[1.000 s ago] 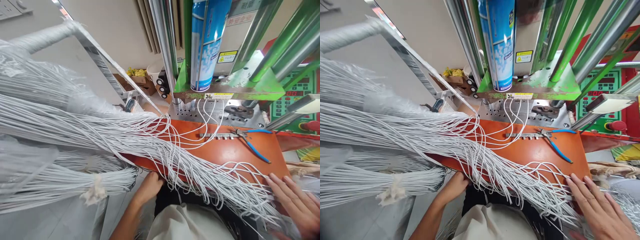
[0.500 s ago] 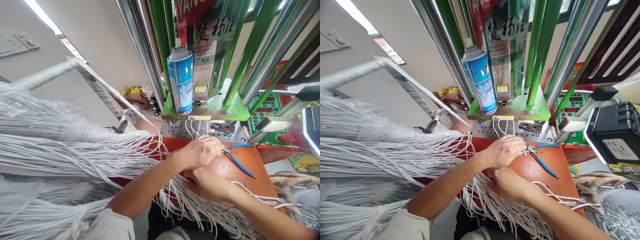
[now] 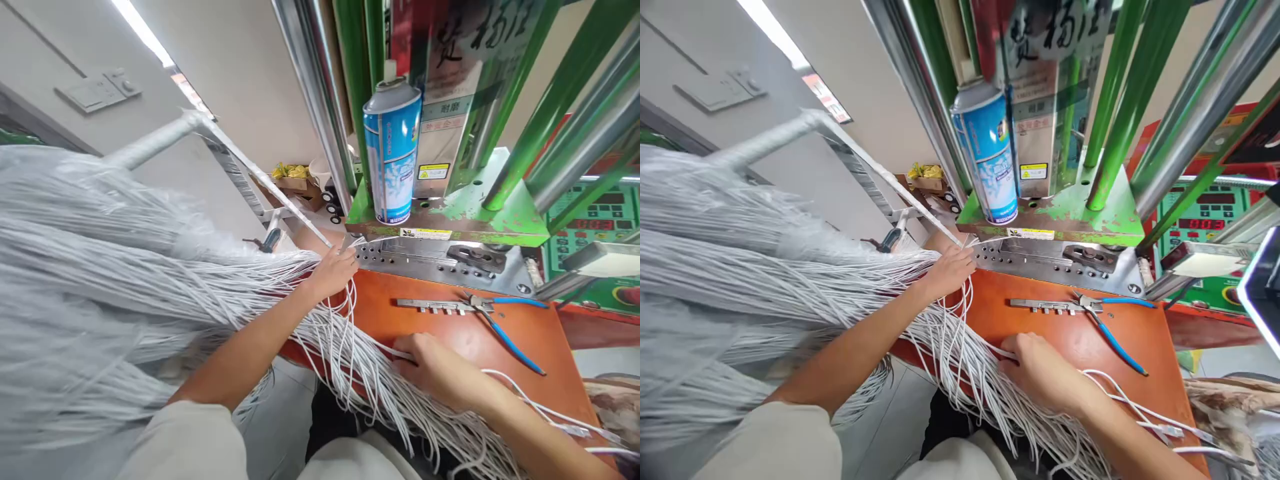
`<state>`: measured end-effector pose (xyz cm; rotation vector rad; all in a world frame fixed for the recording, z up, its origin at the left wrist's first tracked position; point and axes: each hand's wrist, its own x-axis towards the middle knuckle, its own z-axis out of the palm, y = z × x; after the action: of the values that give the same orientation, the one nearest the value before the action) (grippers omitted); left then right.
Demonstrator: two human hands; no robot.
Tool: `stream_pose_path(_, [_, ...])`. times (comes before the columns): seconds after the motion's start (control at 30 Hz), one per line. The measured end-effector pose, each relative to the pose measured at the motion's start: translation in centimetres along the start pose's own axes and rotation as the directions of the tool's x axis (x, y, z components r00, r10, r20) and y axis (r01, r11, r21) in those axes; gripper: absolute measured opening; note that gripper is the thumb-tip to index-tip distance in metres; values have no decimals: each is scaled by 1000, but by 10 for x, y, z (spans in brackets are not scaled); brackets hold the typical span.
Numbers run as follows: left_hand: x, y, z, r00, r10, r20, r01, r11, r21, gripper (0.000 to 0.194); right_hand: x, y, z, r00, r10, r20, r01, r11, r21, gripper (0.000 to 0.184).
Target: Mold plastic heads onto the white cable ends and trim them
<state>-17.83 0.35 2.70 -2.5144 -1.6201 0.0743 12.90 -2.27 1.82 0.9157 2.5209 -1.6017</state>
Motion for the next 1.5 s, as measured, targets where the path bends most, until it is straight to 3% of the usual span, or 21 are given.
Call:
stream_pose_path(0.13, [-3,17,-14,996,-77,-38,74,995,-63,19,-2,-5,-3,999,-9,-48,10,1000,16,20])
stream_pose_path(0.2, [-5,42,-29,993,-92,-71,84,991,-104,22,-5,-13,-7,997,-6,-72,10,998,54,24])
stream_pose_path(0.27, [-10,76,-49,988,-72,-134,35,966,-258,28,-11,-26,-11,999,-15,-45,21,991,132,30])
stream_pose_path(0.33, [-20,111,-70,970,-65,-236,-101,772,-628,37,-20,-44,-16,999,-35,-12,37,973,229,39])
stream_pose_path(0.4, [-33,135,-90,965,-64,-254,-180,544,-820,47,-32,-61,-24,999,-49,1,46,948,314,46])
stream_pose_path(0.47, [-48,142,-103,979,-103,-177,-120,411,-904,52,-49,-72,-36,997,-63,44,41,919,392,49])
stream_pose_path(0.53, [-66,132,-109,981,-179,-72,-6,348,-938,48,-70,-70,-48,992,-59,114,4,902,432,51])
stream_pose_path(0.63, [-93,111,-103,974,-215,70,133,294,-946,45,-104,-51,-58,984,42,175,-108,916,386,50])
stream_pose_path(0.7, [-106,110,-95,959,-63,275,282,229,-932,46,-121,-40,-55,973,152,174,-200,931,306,50])
stream_pose_path(0.77, [-109,126,-87,883,161,442,422,141,-895,42,-131,-39,-45,958,249,144,-272,947,171,46])
stream_pose_path(0.8, [-106,140,-83,852,258,455,451,79,-889,47,-133,-42,-40,954,268,136,-283,954,103,42])
stream_pose_path(0.87, [-96,172,-76,867,372,333,378,-54,-924,79,-135,-52,-31,952,243,185,-249,969,8,29])
stream_pose_path(0.93, [-84,199,-69,857,454,242,385,-253,-888,80,-134,-59,-28,946,201,254,-201,979,-26,22])
stream_pose_path(1.0, [-75,213,-61,823,451,345,507,-310,-805,66,-133,-57,-30,958,196,211,-182,980,-82,24])
stream_pose_path(1.07, [-68,216,-54,769,440,465,608,-276,-745,59,-130,-48,-32,979,184,85,-171,976,-137,30])
stream_pose_path(1.1, [-64,216,-51,764,424,487,618,-261,-742,57,-127,-42,-33,987,156,42,-149,980,-131,30])
stream_pose_path(1.23, [-44,217,-46,865,291,410,489,-298,-820,54,-115,-20,-37,998,51,40,-54,996,75,26])
stream_pose_path(1.4, [-24,214,-44,807,353,474,586,-372,-720,55,-102,9,-55,990,86,-116,-75,992,98,39])
stream_pose_path(1.5, [-13,214,-39,841,303,449,541,-429,-724,55,-86,15,-51,979,69,-189,-34,983,181,44])
